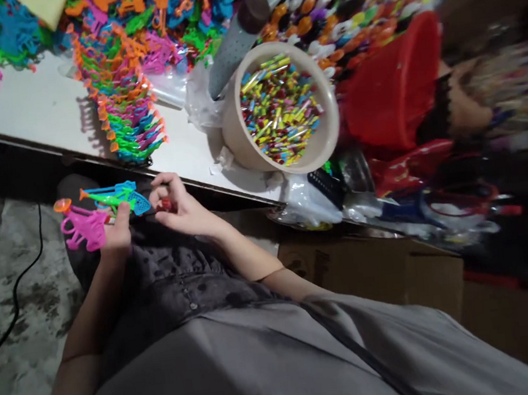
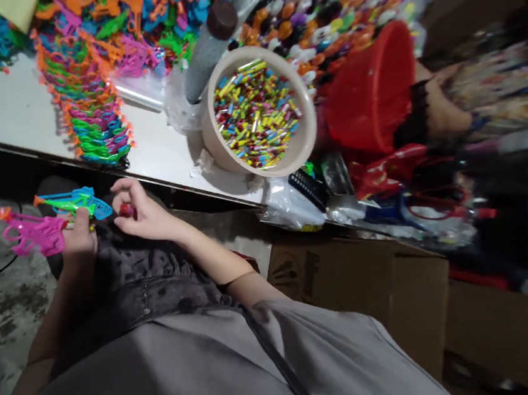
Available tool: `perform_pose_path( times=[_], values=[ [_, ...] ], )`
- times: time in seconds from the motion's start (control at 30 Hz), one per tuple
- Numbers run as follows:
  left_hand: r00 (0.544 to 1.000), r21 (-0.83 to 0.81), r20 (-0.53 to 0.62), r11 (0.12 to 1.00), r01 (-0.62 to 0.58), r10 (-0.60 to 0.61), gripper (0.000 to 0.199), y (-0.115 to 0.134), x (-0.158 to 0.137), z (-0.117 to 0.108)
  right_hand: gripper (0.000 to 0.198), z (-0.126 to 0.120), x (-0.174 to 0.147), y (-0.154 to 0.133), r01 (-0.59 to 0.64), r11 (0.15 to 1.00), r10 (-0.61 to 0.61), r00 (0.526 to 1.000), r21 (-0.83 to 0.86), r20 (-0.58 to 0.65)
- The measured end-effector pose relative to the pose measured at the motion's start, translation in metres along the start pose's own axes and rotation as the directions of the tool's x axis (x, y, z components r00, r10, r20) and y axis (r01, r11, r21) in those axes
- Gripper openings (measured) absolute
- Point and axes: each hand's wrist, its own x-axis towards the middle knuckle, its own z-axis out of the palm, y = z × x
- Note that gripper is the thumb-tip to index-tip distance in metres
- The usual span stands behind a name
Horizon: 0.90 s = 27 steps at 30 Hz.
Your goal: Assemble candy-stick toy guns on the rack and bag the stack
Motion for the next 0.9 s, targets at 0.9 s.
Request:
perform_pose_path(
  times=[0.9],
  values=[
    [0.976, 0.068, 0.21, 0.995, -0.072, 0.056, 0.036, 0.001, -0.006, -0.012, 0.043, -0.011, 0.002, 0.004, -0.021, 0.918, 0.019, 1.0, -0.395, -0.011]
  ],
)
